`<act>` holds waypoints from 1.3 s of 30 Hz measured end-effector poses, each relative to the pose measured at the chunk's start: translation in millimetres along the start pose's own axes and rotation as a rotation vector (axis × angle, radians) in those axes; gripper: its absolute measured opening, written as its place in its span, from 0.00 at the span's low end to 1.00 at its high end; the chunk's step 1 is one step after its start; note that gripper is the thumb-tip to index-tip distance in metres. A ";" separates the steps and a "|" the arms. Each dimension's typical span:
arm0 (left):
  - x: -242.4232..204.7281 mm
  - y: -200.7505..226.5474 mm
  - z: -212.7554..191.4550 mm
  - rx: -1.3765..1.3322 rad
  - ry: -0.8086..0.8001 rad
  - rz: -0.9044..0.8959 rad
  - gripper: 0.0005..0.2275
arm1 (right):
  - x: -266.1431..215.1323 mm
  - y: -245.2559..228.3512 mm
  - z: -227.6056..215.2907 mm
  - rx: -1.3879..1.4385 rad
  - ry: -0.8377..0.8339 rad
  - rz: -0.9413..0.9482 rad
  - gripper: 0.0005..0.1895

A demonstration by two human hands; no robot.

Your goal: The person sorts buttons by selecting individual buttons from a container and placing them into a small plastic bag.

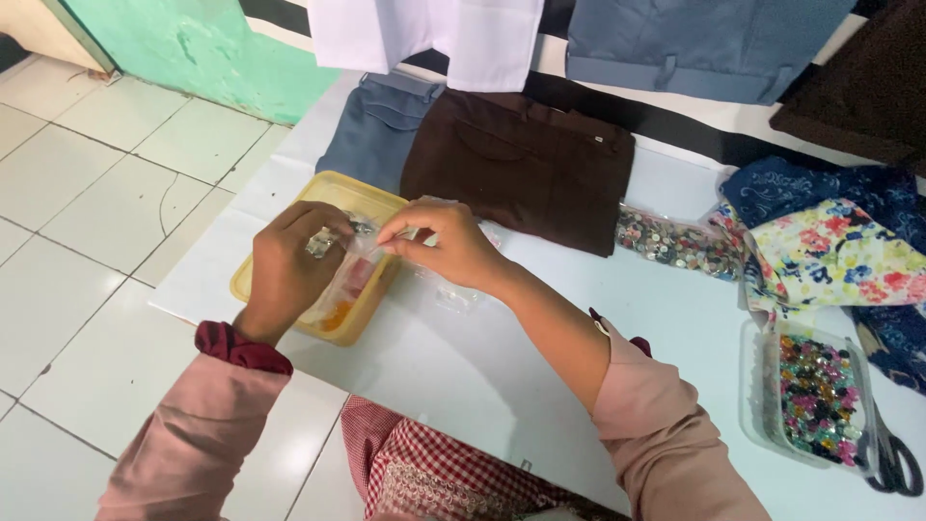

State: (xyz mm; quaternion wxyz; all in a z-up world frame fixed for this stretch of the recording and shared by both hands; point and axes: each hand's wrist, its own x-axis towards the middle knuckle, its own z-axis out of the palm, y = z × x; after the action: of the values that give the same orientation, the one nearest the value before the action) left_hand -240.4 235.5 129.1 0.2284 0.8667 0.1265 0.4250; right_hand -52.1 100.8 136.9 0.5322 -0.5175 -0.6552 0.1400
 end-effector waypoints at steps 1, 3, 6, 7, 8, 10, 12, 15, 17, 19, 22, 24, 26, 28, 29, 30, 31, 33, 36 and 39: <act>3.1 -18.9 -2.7 0.004 0.004 -0.005 0.09 | 9.8 7.3 3.6 0.004 -0.007 -0.001 0.05; 9.1 -55.8 -8.4 0.581 -0.048 0.394 0.04 | 28.4 21.2 10.5 -0.293 -0.159 -0.144 0.05; 16.3 -99.5 -0.3 0.763 -0.129 0.580 0.05 | 47.8 75.7 33.9 -0.583 -0.247 -0.226 0.07; 17.9 -106.9 0.9 0.770 -0.131 0.574 0.05 | 51.6 75.7 39.7 -0.576 -0.251 -0.232 0.07; 20.3 -114.3 3.0 0.821 -0.167 0.617 0.05 | 55.0 75.9 44.5 -0.564 -0.262 -0.175 0.07; 23.1 -115.9 5.1 0.875 -0.205 0.656 0.06 | 58.5 99.9 61.1 -0.548 -0.276 -0.120 0.10; 21.2 -104.0 5.6 0.961 -0.286 0.554 0.06 | 56.3 147.2 86.4 -0.909 -0.309 -0.230 0.13; 11.4 -89.0 13.4 1.017 -0.428 0.399 0.05 | 57.0 149.2 91.4 -0.856 -0.370 -0.108 0.16; 12.5 -82.7 12.8 1.048 -0.498 0.331 0.05 | 58.2 140.6 88.1 -0.805 -0.381 -0.050 0.17; 16.8 -77.9 11.3 1.080 -0.562 0.265 0.06 | 58.5 131.7 74.7 -0.758 -0.389 0.005 0.19; 24.5 -68.2 4.6 1.055 -0.533 0.273 0.05 | 53.6 104.4 37.6 -1.035 -0.347 -0.187 0.06; 30.7 -54.5 3.7 1.076 -0.516 0.296 0.05 | 42.1 69.9 1.7 -0.952 -0.317 -0.090 0.09; 37.9 -30.3 10.8 1.040 -0.510 0.335 0.05 | 20.7 31.3 -35.0 -0.928 -0.351 0.015 0.09; 44.6 -2.2 23.2 0.999 -0.506 0.381 0.05 | -6.0 2.8 -70.5 -0.902 -0.378 0.127 0.10; 47.9 13.7 32.4 0.947 -0.456 0.469 0.05 | -22.0 -5.6 -88.0 -0.914 -0.423 0.215 0.11; 52.0 30.2 42.1 0.892 -0.406 0.557 0.05 | -38.6 -14.6 -106.1 -0.923 -0.465 0.305 0.12; 52.5 45.9 55.8 0.879 -0.411 0.578 0.05 | -55.7 -27.9 -124.3 -0.926 -0.450 0.325 0.12; 52.9 78.4 85.5 0.706 -0.355 0.689 0.05 | -92.3 -57.3 -161.0 -0.930 -0.423 0.360 0.15; 49.9 137.2 134.6 0.577 -0.333 0.781 0.05 | -153.2 -83.5 -214.9 -0.923 -0.277 0.428 0.15; 34.7 169.7 203.9 0.380 -0.353 0.812 0.05 | -214.7 -106.8 -260.4 -0.929 -0.164 0.505 0.14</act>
State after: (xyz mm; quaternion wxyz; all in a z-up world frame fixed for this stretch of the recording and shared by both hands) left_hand -53.1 44.5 129.1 -0.1002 0.9313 -0.1874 0.2957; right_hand 88.8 -217.9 199.4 0.1436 -0.8276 -0.5427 -0.0010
